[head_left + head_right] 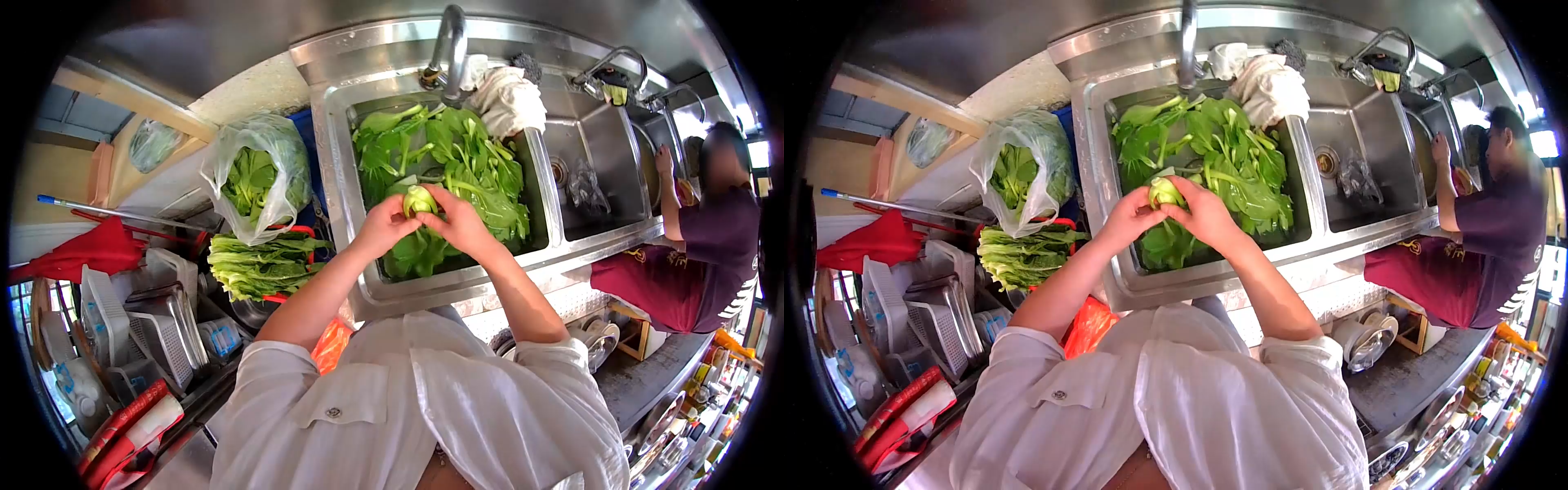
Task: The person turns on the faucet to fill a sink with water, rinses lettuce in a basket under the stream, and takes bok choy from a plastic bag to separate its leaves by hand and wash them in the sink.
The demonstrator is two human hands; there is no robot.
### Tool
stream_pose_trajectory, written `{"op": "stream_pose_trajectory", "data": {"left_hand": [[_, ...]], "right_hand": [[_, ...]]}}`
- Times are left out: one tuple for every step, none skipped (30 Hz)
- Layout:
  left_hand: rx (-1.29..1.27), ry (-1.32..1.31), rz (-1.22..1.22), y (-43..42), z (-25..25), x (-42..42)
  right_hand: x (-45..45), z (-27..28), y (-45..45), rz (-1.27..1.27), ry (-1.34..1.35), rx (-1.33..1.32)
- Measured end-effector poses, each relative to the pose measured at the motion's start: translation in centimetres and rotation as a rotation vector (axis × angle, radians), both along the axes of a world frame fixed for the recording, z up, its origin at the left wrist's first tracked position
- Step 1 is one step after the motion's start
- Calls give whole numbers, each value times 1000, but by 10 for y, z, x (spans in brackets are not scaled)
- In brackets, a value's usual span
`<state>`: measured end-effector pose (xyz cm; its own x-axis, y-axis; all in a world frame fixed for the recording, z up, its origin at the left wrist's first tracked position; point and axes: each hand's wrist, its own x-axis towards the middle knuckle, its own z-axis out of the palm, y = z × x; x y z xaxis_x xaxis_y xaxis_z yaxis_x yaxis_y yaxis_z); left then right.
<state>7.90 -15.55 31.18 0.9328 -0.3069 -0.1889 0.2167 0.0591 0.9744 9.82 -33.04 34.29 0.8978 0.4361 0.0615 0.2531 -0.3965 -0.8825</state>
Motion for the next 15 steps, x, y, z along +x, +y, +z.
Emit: {"op": "stream_pose_trajectory", "data": {"left_hand": [[10, 8, -2, -2, 0, 1], [54, 14, -1, -5, 6, 3], [95, 26, 2, -9, 10, 2], [100, -37, 8, -16, 11, 2], [105, -26, 15, -24, 9, 5], [345, -101, 43, -31, 7, 8], [596, -161, 76, -40, 4, 6], [643, -165, 138, -49, 5, 6], [648, -153, 147, -57, 5, 7], [727, -157, 219, -64, 6, 9], [806, -163, 291, -68, 6, 11], [831, -223, 291, -69, 5, 12], [837, -220, 298, -66, 6, 13], [865, -216, 166, -60, 8, 13], [887, -209, 29, -54, 9, 13]], "right_hand": [[1, -5, -6, 15, -62, -71], [1, -3, -11, 48, -72, -102], [0, 0, -16, 51, -57, -95], [1, 3, -20, 92, -48, -169], [3, 3, -24, 135, -40, -243], [6, -3, -28, 164, -88, -293], [8, -8, -30, 189, -71, -277], [12, -8, -28, 150, -115, -346], [14, -6, -25, 111, -161, -416], [16, -2, -21, 79, -112, -457], [19, -7, -21, 89, -111, -450], [24, -15, -23, 106, -86, -433], [29, -19, -26, 121, -64, -418], [33, -18, -31, 171, -64, -387], [37, -22, -38, 177, -62, -385]]}}
